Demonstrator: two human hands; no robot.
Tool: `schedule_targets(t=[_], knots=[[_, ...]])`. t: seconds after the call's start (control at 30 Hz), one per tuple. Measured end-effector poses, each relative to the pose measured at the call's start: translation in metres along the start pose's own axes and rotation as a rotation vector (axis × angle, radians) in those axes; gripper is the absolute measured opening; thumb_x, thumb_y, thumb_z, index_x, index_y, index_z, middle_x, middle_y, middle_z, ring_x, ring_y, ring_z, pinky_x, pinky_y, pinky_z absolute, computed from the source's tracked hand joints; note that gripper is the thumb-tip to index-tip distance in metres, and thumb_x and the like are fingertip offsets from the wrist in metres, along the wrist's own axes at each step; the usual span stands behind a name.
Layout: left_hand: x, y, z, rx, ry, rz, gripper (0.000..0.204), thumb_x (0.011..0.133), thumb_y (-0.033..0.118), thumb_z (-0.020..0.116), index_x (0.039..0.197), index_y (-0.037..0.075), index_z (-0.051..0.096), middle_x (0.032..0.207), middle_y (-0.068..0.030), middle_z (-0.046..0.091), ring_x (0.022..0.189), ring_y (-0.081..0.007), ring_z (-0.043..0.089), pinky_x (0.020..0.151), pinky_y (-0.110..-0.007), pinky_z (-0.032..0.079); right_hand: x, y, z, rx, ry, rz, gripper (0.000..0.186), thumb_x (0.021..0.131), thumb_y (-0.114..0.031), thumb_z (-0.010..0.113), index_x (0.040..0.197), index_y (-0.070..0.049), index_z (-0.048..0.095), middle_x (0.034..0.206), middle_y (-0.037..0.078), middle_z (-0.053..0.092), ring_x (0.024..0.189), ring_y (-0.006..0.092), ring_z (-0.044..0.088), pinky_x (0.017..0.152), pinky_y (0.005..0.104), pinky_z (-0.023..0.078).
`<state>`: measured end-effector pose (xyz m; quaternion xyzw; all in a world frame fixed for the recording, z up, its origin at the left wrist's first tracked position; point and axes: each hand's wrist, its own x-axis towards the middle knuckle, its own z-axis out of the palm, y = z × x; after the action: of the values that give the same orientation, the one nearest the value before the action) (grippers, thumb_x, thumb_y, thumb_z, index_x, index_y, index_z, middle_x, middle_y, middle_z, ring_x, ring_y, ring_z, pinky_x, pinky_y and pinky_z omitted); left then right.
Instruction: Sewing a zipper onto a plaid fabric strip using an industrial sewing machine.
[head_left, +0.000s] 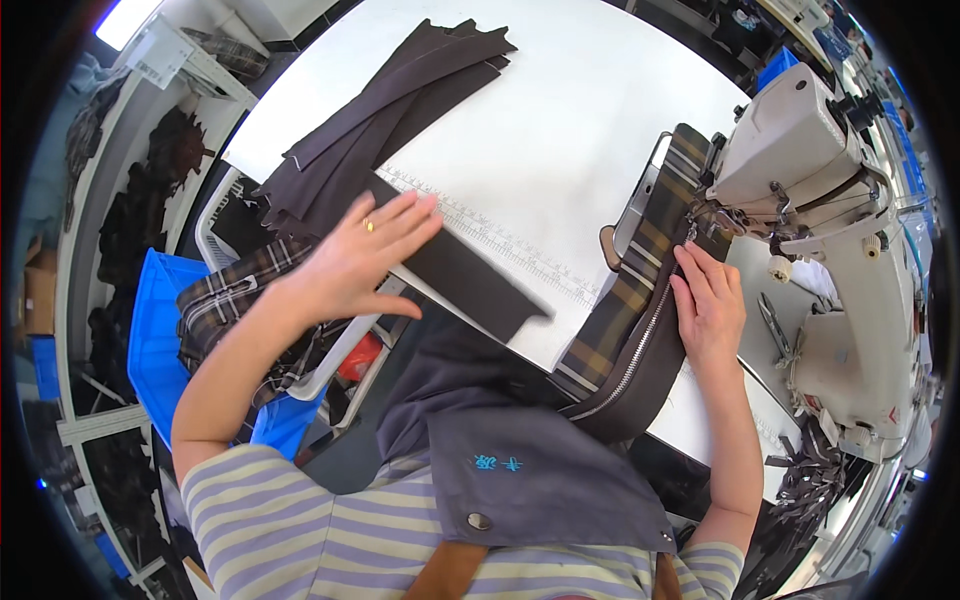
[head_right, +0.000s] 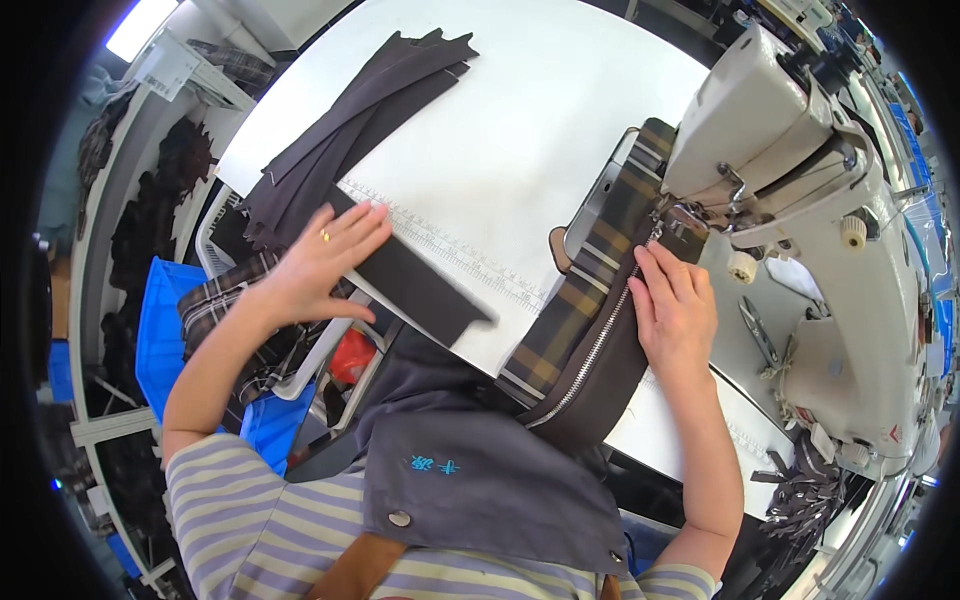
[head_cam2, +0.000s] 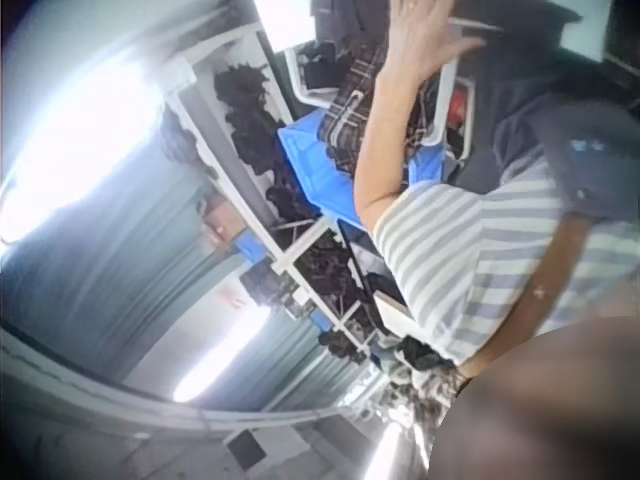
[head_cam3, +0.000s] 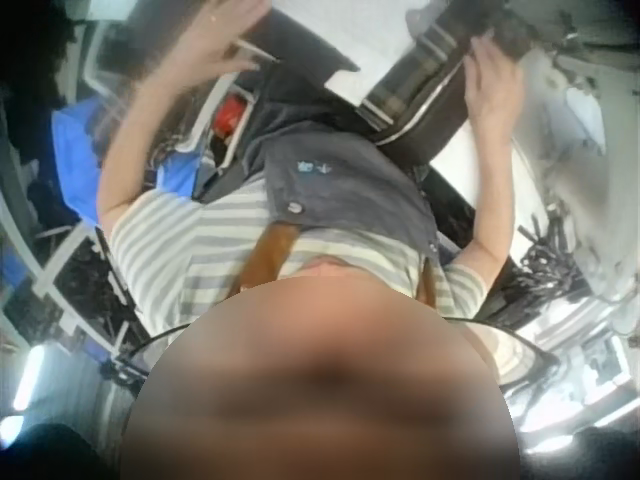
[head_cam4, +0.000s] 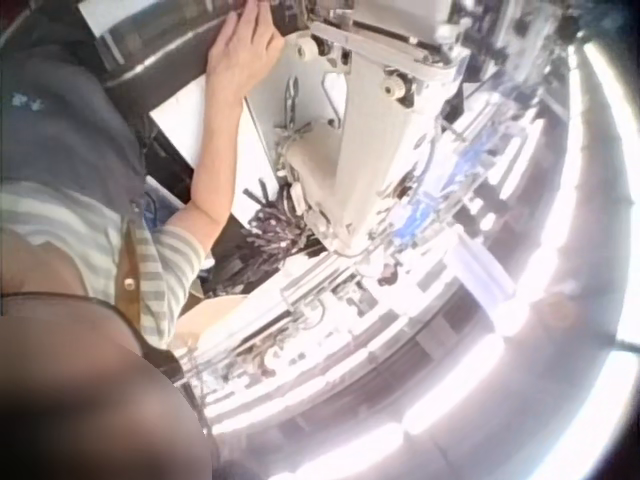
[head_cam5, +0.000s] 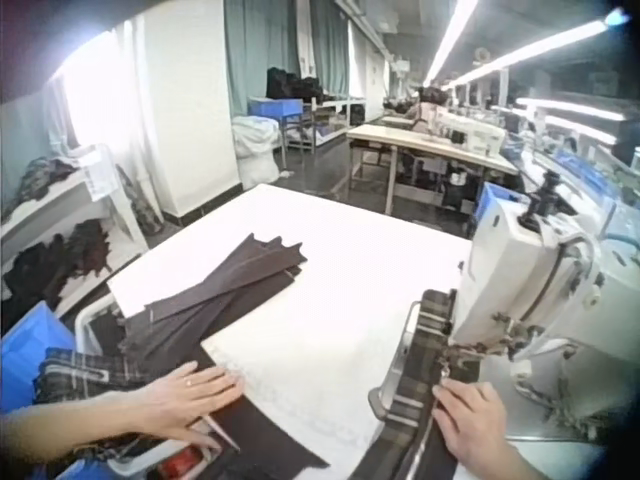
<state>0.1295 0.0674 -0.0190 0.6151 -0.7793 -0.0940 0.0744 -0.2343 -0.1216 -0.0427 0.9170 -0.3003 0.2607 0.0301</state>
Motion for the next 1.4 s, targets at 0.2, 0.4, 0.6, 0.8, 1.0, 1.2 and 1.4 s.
schedule_targets(t=[0.2, 0.4, 0.6, 0.8, 1.0, 1.2, 1.4], knots=[[-0.044, -0.009, -0.019, -0.430, 0.195, -0.378, 0.043, 0.071, -0.008, 0.055, 0.109, 0.007, 0.068, 0.106, -0.0113, 0.069, 0.101, -0.0187, 0.066, 0.094, -0.037, 0.048, -0.001, 0.001, -0.004, -0.010, 0.011, -0.004, 0.032, 0.077, -0.011, 0.072, 0.108, -0.008, 0.068, 0.111, 0.003, 0.064, 0.089, 0.0228, 0.058, 0.079, 0.0326, 0.049], [-0.110, -0.029, -0.150, -0.197, 1.164, -0.820, 0.034, 0.098, 0.028, 0.052, 0.120, 0.003, 0.063, 0.088, -0.0131, 0.068, 0.075, -0.0149, 0.065, 0.069, -0.031, 0.051, -0.001, 0.004, 0.001, -0.003, 0.047, -0.021, 0.031, 0.077, -0.014, 0.072, 0.107, -0.008, 0.068, 0.110, 0.003, 0.064, 0.089, 0.0222, 0.058, 0.077, 0.0327, 0.050], [0.013, 0.048, -0.035, 0.676, 0.061, -0.154, 0.068, 0.079, 0.007, 0.060, 0.144, 0.016, 0.040, 0.058, -0.0082, 0.058, 0.052, -0.0262, 0.060, 0.054, -0.038, 0.049, -0.004, 0.002, 0.001, -0.010, 0.022, 0.019, 0.030, 0.080, -0.013, 0.070, 0.110, -0.010, 0.068, 0.112, 0.000, 0.064, 0.089, 0.0218, 0.058, 0.079, 0.0325, 0.051], [0.059, 0.087, 0.001, 0.014, -0.113, -0.096, 0.060, 0.084, 0.025, 0.066, 0.138, 0.006, 0.046, 0.054, -0.0097, 0.055, 0.044, -0.0284, 0.055, 0.048, -0.037, 0.044, -0.007, 0.007, 0.005, -0.008, 0.099, -0.024, 0.026, 0.078, -0.018, 0.072, 0.102, -0.008, 0.069, 0.108, 0.001, 0.064, 0.086, 0.0194, 0.057, 0.071, 0.0330, 0.050], [0.092, 0.054, 0.012, 0.244, 0.064, 0.566, 0.057, 0.081, 0.024, 0.071, 0.134, 0.012, 0.052, 0.137, -0.0082, 0.051, 0.123, -0.0239, 0.051, 0.100, -0.046, 0.038, -0.006, 0.002, 0.006, 0.000, 0.099, -0.025, 0.027, 0.078, -0.020, 0.072, 0.103, -0.008, 0.069, 0.109, 0.001, 0.063, 0.086, 0.0188, 0.056, 0.072, 0.0318, 0.049], [0.050, 0.097, -0.006, 0.085, -0.259, 0.288, 0.065, 0.076, 0.008, 0.065, 0.138, 0.017, 0.047, 0.148, -0.0087, 0.039, 0.134, -0.0249, 0.040, 0.104, -0.058, 0.029, -0.008, 0.008, 0.005, -0.001, 0.082, 0.002, 0.029, 0.077, -0.018, 0.072, 0.104, -0.008, 0.068, 0.110, 0.002, 0.063, 0.088, 0.0192, 0.055, 0.073, 0.0321, 0.049], [0.044, 0.082, 0.017, 0.292, -0.207, 0.392, 0.068, 0.073, 0.005, 0.063, 0.138, 0.016, 0.045, 0.150, -0.0100, 0.036, 0.134, -0.0249, 0.040, 0.102, -0.059, 0.030, -0.005, 0.006, 0.004, 0.016, 0.076, -0.002, 0.030, 0.077, -0.017, 0.072, 0.105, -0.007, 0.067, 0.110, 0.003, 0.062, 0.089, 0.0197, 0.055, 0.074, 0.0324, 0.050]])
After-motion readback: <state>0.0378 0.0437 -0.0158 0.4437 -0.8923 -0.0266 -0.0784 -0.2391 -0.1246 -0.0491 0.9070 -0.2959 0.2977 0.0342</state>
